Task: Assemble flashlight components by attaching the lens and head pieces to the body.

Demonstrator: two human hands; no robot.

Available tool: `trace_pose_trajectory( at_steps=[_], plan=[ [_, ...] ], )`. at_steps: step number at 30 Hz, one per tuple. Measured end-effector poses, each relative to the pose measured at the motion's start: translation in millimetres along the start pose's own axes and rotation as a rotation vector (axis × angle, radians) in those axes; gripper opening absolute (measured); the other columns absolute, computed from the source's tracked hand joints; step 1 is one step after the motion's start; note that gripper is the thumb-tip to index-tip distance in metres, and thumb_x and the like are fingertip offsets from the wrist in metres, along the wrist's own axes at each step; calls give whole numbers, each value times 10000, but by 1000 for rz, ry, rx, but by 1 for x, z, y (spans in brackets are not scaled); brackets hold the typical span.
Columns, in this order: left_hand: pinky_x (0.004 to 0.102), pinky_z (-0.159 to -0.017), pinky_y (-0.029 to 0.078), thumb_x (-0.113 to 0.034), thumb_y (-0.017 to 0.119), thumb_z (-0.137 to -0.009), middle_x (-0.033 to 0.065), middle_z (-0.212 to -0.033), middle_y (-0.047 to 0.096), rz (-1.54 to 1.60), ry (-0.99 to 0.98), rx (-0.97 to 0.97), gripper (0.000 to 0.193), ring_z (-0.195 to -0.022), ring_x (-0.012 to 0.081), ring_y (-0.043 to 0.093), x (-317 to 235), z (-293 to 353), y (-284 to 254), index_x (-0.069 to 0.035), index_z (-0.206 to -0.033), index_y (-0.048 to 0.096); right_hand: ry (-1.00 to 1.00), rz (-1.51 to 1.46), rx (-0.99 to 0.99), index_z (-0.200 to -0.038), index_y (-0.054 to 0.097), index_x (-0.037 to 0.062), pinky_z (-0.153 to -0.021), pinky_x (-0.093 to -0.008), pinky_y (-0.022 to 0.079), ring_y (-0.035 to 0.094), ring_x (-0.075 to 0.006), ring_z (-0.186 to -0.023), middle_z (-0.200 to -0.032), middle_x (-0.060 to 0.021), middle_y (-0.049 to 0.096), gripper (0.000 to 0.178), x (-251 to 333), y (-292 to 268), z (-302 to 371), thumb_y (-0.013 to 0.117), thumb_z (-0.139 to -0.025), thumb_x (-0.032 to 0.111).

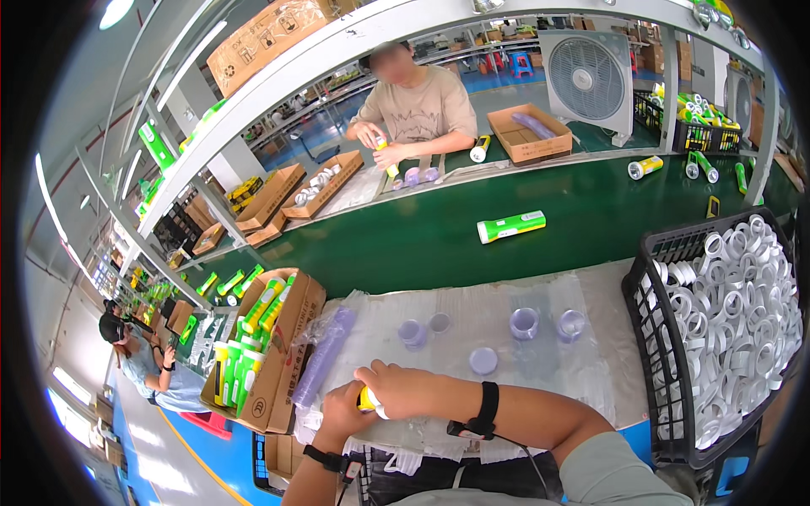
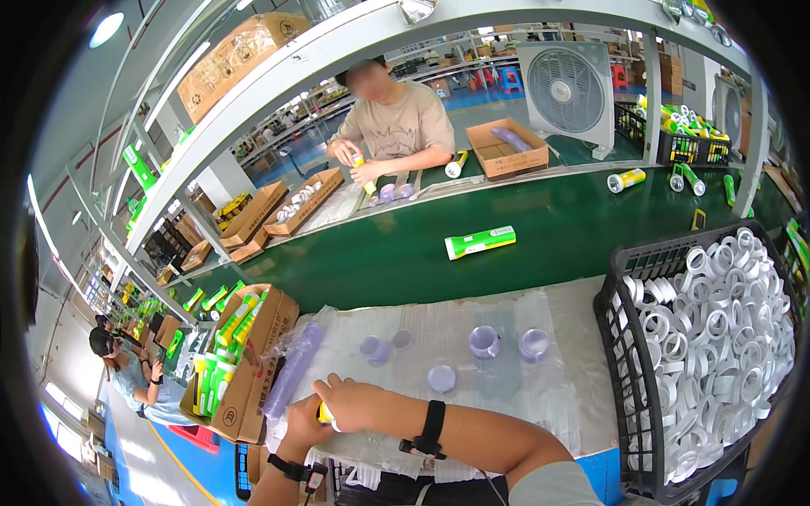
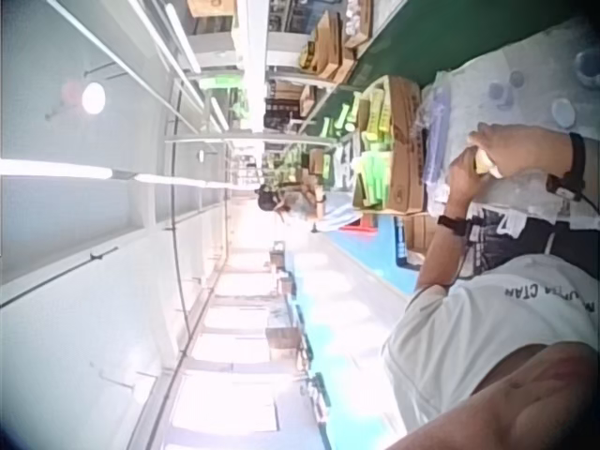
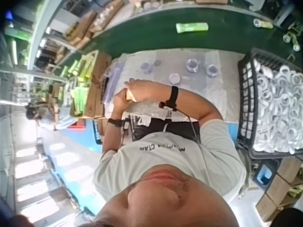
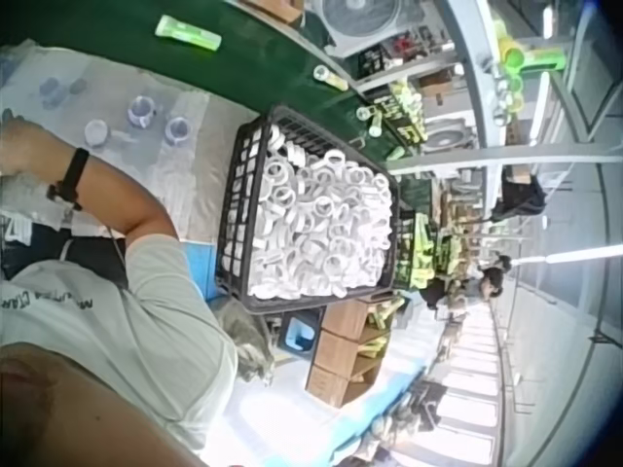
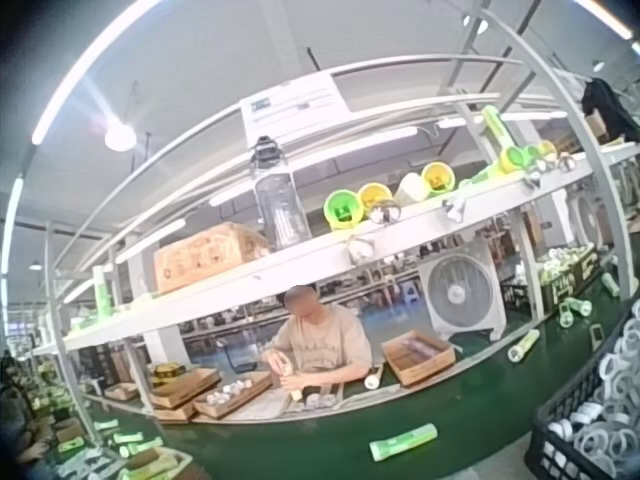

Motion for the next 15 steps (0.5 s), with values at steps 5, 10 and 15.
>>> trace_pose_trajectory(
  at_steps=[5, 10, 15],
  plan=[
    [388, -561, 484, -247, 765, -588, 115, -711, 619, 18, 21, 54, 396, -629, 317, 615, 10, -1, -1, -59, -887, 587, -80, 86, -84, -1286, 373, 27, -726, -440, 500, 551, -377, -945, -1079, -198, 483, 640, 1, 5, -2, 642, -706, 40],
    [389, -573, 490, -239, 764, -593, 129, -735, 632, 59, -26, 87, 417, -644, 326, 620, 10, -2, -5, -47, -921, 592, -133, 99, -123, -1287, 373, 21, -720, -437, 504, 553, -372, -913, -1073, -192, 471, 643, -1, 4, -1, 621, -694, 3],
    [362, -636, 499, -162, 751, -606, 153, -791, 642, 238, -170, 115, 408, -722, 300, 651, 9, 2, -12, -25, -957, 595, -222, 81, -126, -1284, 383, 27, -723, -428, 503, 553, -367, -886, -1077, -190, 461, 632, 3, -3, -2, 615, -696, -2]
  ],
)
Point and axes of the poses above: each hand's wrist, its own z-axis away from the middle knuckle, its own y-axis out of the palm, x = y × z, the point moved 1 cm from there along -z, towards the middle knuckle
